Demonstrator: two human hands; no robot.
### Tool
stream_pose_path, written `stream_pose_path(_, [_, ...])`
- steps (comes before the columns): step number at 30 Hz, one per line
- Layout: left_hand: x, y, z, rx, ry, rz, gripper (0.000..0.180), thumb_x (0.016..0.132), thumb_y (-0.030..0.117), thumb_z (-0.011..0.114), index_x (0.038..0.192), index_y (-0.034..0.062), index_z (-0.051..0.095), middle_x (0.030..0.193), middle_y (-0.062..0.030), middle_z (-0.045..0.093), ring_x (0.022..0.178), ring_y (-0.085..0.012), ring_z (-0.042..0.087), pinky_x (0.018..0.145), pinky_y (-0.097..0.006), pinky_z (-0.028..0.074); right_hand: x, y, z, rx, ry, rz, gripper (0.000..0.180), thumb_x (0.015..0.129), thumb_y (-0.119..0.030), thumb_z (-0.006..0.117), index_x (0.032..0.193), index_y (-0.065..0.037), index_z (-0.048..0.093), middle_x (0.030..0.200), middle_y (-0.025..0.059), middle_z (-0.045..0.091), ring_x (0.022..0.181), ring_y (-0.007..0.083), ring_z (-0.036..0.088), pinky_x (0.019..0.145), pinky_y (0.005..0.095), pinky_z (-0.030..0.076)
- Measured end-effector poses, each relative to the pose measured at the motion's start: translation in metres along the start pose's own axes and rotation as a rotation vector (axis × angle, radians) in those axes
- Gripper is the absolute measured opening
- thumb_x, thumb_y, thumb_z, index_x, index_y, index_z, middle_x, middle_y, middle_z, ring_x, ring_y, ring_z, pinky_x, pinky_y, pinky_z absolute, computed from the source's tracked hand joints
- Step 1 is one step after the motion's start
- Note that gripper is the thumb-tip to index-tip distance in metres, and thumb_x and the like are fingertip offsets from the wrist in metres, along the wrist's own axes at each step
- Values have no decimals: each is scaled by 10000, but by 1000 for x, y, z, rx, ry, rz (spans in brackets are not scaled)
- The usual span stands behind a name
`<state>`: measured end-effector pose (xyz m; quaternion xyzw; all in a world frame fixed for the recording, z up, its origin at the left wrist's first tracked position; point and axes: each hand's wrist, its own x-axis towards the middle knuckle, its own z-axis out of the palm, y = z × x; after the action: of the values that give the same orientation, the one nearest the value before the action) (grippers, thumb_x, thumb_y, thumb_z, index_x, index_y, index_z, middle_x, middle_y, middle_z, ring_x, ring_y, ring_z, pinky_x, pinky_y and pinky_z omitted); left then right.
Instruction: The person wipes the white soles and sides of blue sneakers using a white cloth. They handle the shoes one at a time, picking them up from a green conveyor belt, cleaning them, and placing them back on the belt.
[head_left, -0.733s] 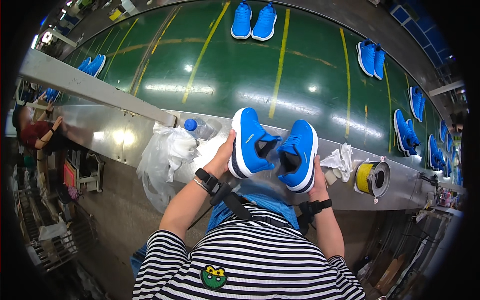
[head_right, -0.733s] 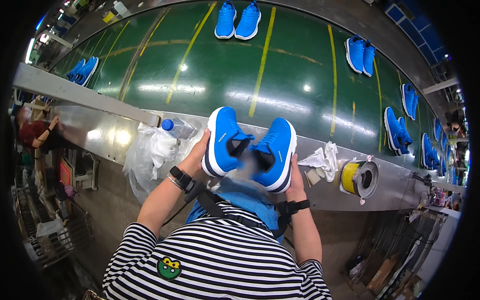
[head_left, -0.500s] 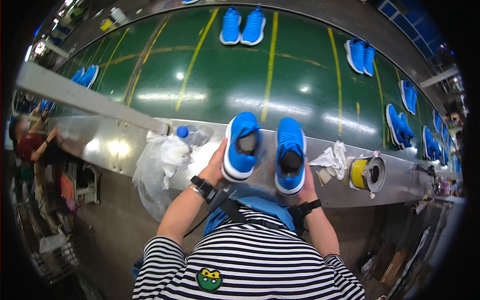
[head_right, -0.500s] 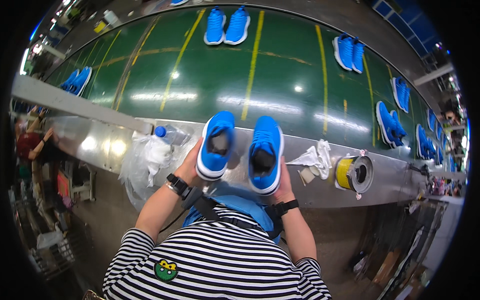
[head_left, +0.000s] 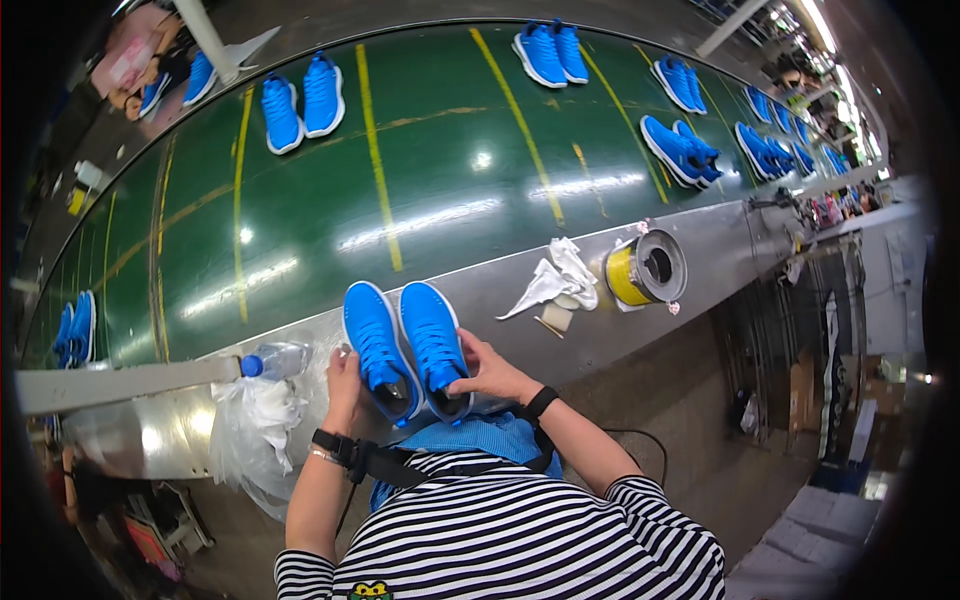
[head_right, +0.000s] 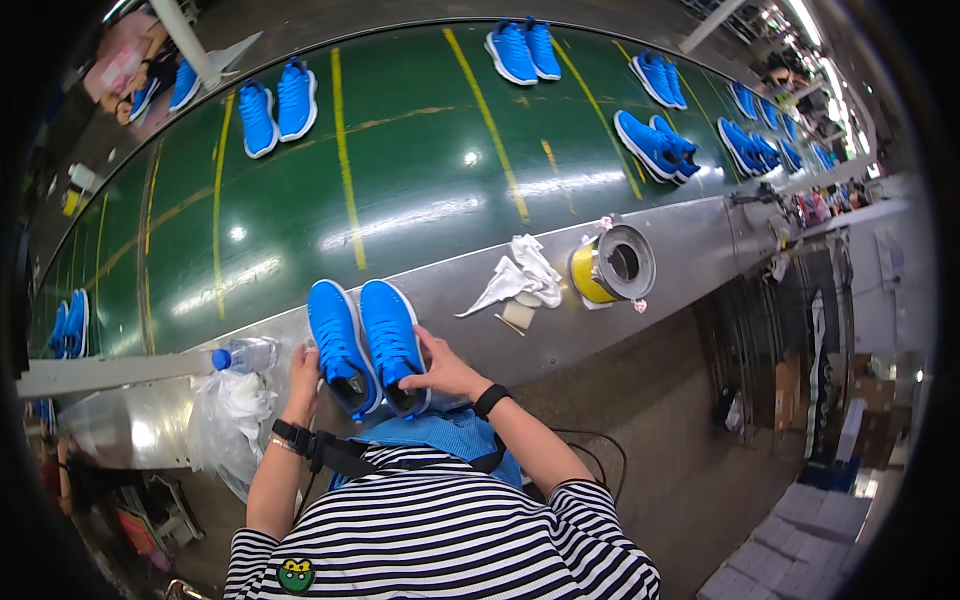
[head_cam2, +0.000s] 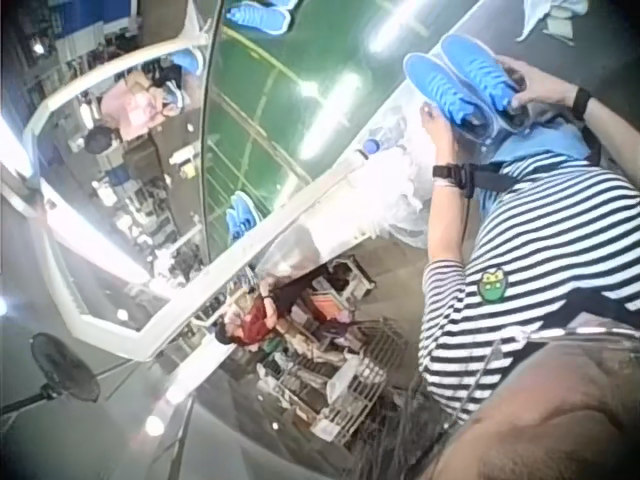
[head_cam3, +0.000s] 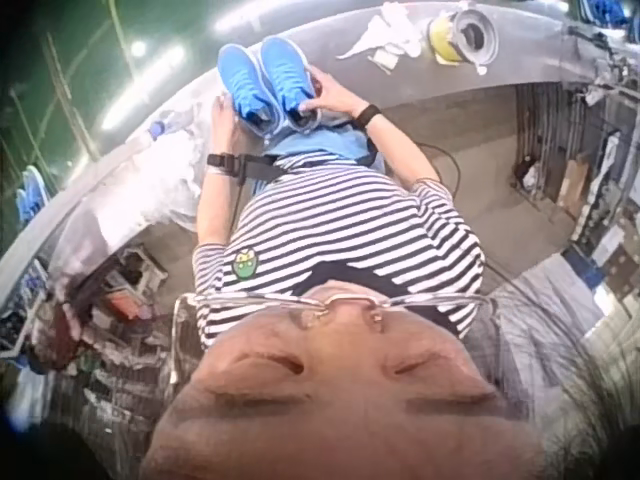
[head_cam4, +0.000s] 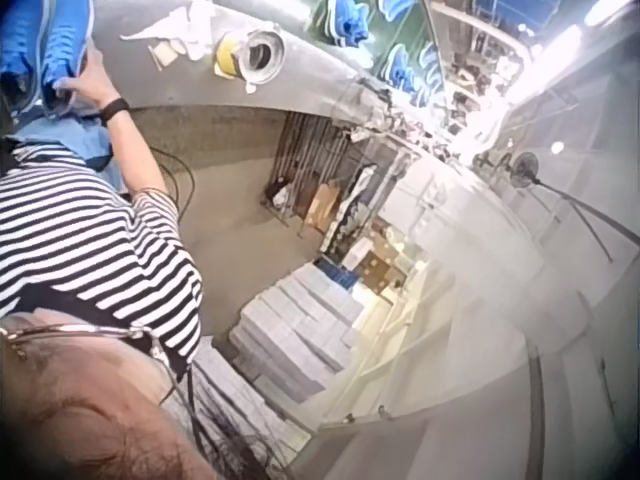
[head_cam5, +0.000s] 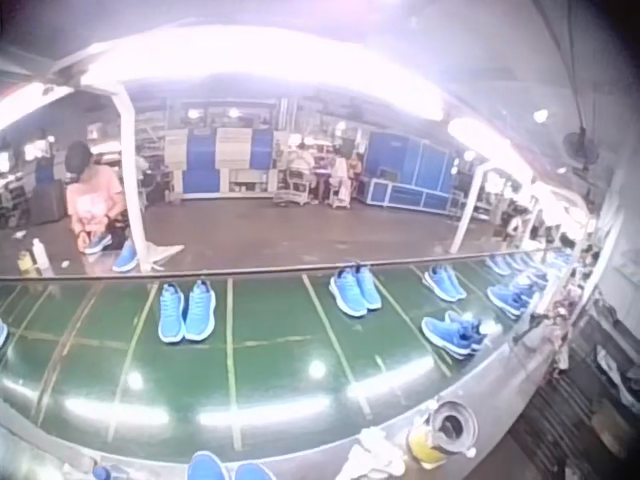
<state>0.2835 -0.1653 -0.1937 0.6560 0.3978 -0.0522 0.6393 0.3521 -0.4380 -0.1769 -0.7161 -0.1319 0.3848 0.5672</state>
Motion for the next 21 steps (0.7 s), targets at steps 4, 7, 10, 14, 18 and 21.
stream_pose_path(4, [-34, 50, 7, 368, 163, 511, 480, 826, 131, 515, 1259, -4, 358, 1136, -136, 422, 1037, -229, 448, 870, -343, 404, -8, -35, 11, -354, 151, -71, 845, 644, -61, 673, 1350, -57, 209, 1259, 249, 370, 1138, 344, 424, 950, 355, 350])
stream_pose_path(7, [-51, 89, 33, 302, -37, 659, 549, 796, 96, 554, 1286, 16, 320, 1208, -170, 370, 1142, -273, 392, 946, -385, 354, -10, -16, 12, -236, 346, -221, 625, 711, -40, 593, 1289, -61, 357, 1188, 207, 486, 1096, 313, 483, 919, 337, 384])
stream_pose_path(10, [-67, 106, 74, 316, -101, 559, 662, 782, 166, 607, 1308, -20, 251, 1255, -201, 341, 1186, -288, 357, 959, -385, 338, -23, -1, -17, 299, 237, -145, 493, 748, 20, 532, 1228, -32, 437, 1201, 133, 509, 1084, 217, 492, 935, 311, 370])
stream_pose_path(14, [-58, 92, 132, -121, -447, -18, 857, 759, 330, 661, 1315, -75, 150, 1220, -205, 424, 1113, -280, 446, 947, -352, 357, -40, 14, -42, 473, 70, 43, 403, 760, 12, 545, 1160, -3, 497, 1105, 88, 566, 1003, 164, 521, 895, 292, 401])
stream_pose_path(18, [-52, 91, 152, -418, -485, -293, 705, 772, 311, 646, 1261, -41, 279, 1145, -158, 480, 1027, -238, 504, 859, -344, 439, -53, -18, -84, 342, -178, 110, 325, 769, -47, 565, 1093, -26, 551, 1058, 90, 600, 934, 166, 558, 836, 303, 433])
stream_pose_path(21, [-55, 75, 155, -233, -357, -58, 803, 758, 279, 661, 1327, -44, 196, 1110, -154, 500, 979, -218, 528, 833, -305, 449, -43, 12, -128, -224, 444, -31, 270, 741, -108, 608, 998, -30, 590, 896, 117, 602, 807, 239, 564, 750, 332, 438])
